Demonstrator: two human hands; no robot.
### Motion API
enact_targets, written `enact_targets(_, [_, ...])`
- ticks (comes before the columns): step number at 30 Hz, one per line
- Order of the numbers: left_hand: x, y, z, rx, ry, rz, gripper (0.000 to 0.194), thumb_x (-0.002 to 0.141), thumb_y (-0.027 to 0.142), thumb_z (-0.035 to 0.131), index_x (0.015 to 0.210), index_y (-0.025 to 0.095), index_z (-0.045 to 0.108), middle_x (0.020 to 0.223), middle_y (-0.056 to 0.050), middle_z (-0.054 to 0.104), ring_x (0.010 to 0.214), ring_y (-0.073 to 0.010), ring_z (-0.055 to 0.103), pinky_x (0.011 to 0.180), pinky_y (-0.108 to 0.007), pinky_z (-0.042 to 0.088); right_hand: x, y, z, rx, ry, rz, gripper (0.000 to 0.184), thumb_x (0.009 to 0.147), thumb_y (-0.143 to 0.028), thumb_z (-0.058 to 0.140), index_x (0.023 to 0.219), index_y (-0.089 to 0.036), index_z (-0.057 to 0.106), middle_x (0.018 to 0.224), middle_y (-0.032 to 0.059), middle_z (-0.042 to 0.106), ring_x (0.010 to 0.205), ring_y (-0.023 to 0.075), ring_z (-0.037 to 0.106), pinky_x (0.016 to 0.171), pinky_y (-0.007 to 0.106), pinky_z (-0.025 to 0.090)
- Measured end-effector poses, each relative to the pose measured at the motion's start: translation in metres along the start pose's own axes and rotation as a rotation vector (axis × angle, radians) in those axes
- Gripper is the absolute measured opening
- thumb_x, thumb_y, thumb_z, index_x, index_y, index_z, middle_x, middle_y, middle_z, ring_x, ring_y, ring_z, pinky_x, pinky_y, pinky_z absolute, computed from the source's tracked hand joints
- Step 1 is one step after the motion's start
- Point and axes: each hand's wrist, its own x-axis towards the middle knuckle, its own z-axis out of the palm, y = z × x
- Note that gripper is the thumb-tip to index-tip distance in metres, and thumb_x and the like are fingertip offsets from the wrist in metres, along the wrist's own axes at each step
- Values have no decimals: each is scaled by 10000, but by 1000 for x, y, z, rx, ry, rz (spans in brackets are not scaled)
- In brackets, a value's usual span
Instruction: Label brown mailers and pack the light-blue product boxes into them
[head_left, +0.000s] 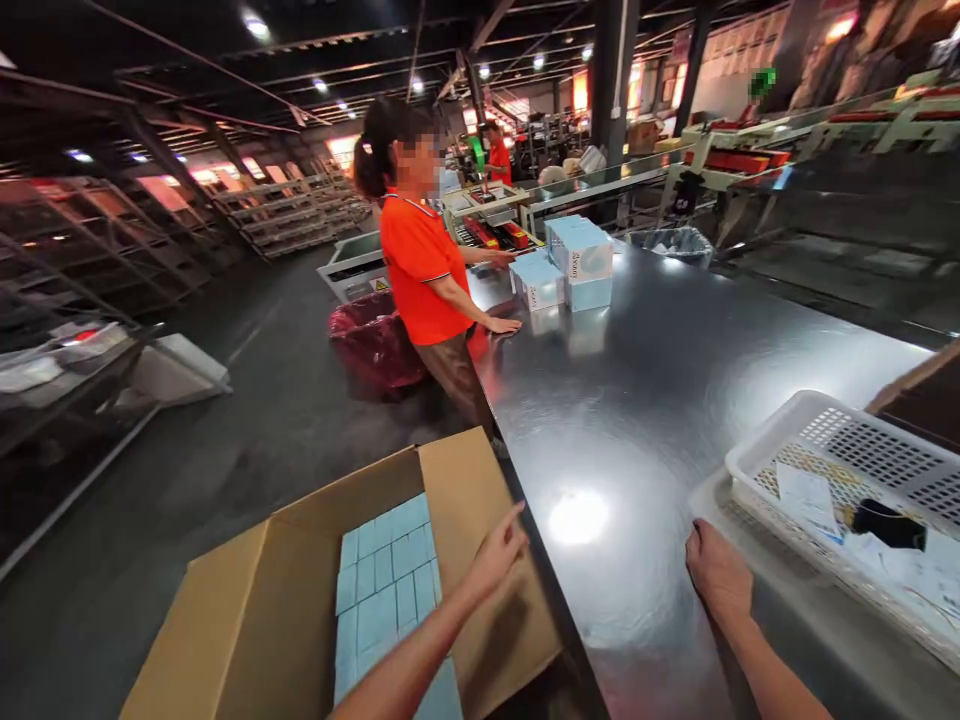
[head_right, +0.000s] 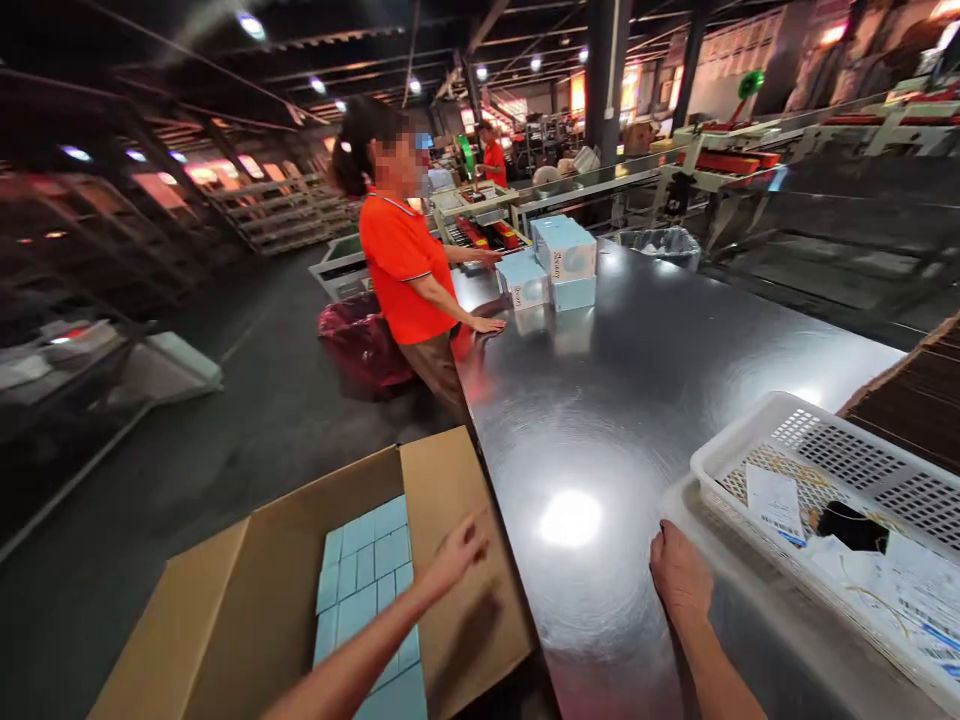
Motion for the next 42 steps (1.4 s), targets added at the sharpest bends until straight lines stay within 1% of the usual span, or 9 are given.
enact_targets(4, [57, 81, -3, -134, 29, 134, 749, 866, 201, 521, 1569, 213, 265, 755, 36, 628, 651, -104, 576, 691, -252, 485, 2, 1, -5, -8, -30, 3, 438, 1005, -292, 305, 1307, -137, 582, 1230, 160, 677, 1025, 302, 682, 774, 389, 504])
enact_targets(8, [75, 138, 16, -120, -70, 286, 781, 862, 227, 539, 1581, 256, 236, 730, 43, 619, 659, -106, 578, 697, -247, 491, -1, -1, -9, -3, -10, -15, 428, 998, -283, 322, 1278, -125, 604, 1196, 171, 685, 1015, 304, 684, 769, 381, 502])
enact_targets(10, [71, 124, 32, -77, -109, 306, 736, 865, 236, 536, 1562, 238, 300, 744, 31, 626, 677, -113, 578, 703, -252, 498, -2, -3, -11, 4, 7, -15, 431, 1000, -275, 319, 1274, -120, 613, 1176, 182, 688, 1015, 300, 685, 772, 373, 496])
enact_targets(14, [64, 45, 57, 166, -118, 123, 603, 890, 257, 509, 1484, 167, 456, 850, -35, 691, 715, -146, 631, 746, -297, 534, -3, -5, -13, 7, 27, -15, 441, 1002, -262, 313, 1302, -121, 602, 1160, 192, 691, 1003, 283, 685, 798, 365, 483])
enact_targets(16, [61, 6, 63, 288, -20, 57, 550, 904, 237, 480, 1447, 153, 506, 1056, -103, 705, 941, -205, 665, 910, -362, 523, -3, -5, -13, 3, 9, -7, 430, 999, -245, 317, 1300, -127, 601, 1176, 181, 689, 1002, 274, 683, 801, 364, 484])
enact_targets(19, [54, -35, 76, 487, 209, 5, 539, 933, 228, 445, 1466, 166, 486, 1468, -165, 508, 1369, -301, 446, 1146, -472, 346, -2, -4, -12, -8, -11, -14, 429, 999, -218, 302, 1298, -123, 594, 1197, 172, 685, 1010, 272, 678, 796, 364, 483])
enact_targets(22, [45, -59, 103, 697, 323, -62, 556, 969, 294, 440, 1518, 211, 415, 1613, -156, 319, 1477, -366, 290, 1171, -571, 277, -1, -2, -9, -14, -11, -34, 432, 997, -206, 296, 1295, -106, 593, 1203, 179, 679, 1018, 276, 672, 799, 359, 480])
enact_targets(28, [35, -88, 152, 836, 360, -10, 543, 974, 303, 478, 1512, 254, 426, 1635, -131, 270, 1513, -404, 161, 1159, -577, 324, -2, 0, -7, -34, -15, -9, 421, 992, -222, 324, 1302, -117, 588, 1165, 179, 688, 998, 282, 672, 781, 366, 488])
enact_targets(42, [35, -86, 148, 792, 343, 15, 555, 963, 299, 487, 1508, 204, 441, 1627, -161, 273, 1502, -451, 146, 1105, -568, 406, -3, -3, -8, -39, -7, 1, 438, 990, -215, 302, 1299, -94, 588, 1182, 166, 686, 1021, 283, 658, 832, 367, 481])
